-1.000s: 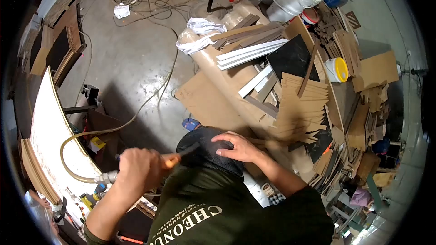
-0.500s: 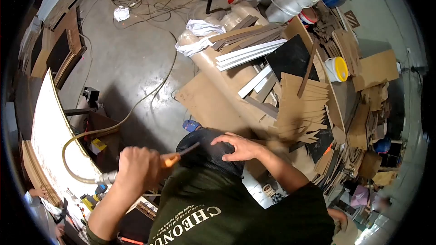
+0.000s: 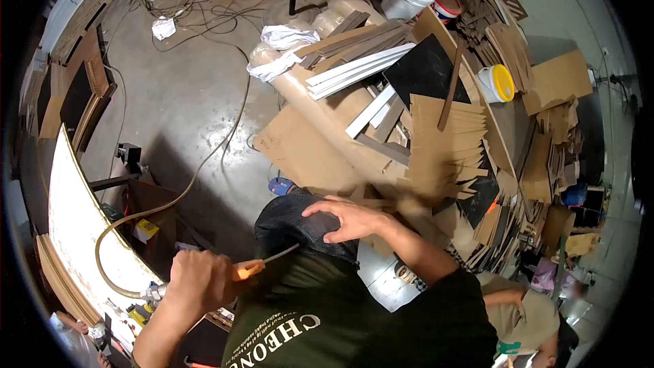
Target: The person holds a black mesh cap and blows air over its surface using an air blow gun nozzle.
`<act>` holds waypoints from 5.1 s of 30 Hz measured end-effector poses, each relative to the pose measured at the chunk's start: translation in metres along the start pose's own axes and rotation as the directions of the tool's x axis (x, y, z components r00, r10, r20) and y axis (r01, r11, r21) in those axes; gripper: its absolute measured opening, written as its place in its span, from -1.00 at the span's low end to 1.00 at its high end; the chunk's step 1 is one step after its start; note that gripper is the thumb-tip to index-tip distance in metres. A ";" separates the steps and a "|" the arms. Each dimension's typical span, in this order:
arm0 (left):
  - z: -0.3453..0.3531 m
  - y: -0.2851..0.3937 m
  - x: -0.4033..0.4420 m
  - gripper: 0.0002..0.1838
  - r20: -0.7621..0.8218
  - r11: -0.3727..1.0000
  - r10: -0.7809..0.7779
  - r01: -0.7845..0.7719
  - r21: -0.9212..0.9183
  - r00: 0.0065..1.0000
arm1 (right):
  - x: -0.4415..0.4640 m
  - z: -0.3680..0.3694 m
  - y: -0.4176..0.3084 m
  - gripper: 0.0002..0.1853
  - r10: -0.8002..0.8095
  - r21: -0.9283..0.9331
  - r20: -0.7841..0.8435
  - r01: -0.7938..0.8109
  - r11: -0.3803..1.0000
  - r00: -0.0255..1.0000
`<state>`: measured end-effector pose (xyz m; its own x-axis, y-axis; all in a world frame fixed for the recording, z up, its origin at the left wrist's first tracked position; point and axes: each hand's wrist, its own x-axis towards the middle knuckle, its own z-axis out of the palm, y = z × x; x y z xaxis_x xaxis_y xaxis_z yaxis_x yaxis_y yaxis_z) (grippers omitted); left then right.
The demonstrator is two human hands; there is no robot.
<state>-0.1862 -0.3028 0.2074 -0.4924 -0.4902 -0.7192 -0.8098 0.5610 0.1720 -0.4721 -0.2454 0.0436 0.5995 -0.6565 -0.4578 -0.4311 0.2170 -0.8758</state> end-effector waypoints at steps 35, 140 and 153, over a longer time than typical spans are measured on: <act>-0.011 0.034 0.028 -0.61 -0.070 0.971 0.148 -0.131 0.199 0.986 | -0.010 -0.010 0.030 -0.12 0.009 0.197 -0.046 0.000 0.980 0.999; 0.004 -0.009 0.008 -0.53 -0.042 0.985 -0.161 0.163 0.061 0.986 | -0.025 0.047 0.001 0.07 0.178 -0.059 -0.326 -0.207 0.977 0.928; 0.016 0.005 -0.012 -0.48 -0.127 0.995 0.046 -0.057 -0.084 0.991 | -0.025 0.053 -0.002 0.06 0.209 -0.048 -0.354 -0.241 0.969 0.912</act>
<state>-0.1794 -0.2834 0.2067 -0.5654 -0.5451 -0.6190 -0.8045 0.5301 0.2680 -0.4508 -0.1913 0.0484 0.2180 -0.8087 -0.5463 -0.5948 0.3337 -0.7313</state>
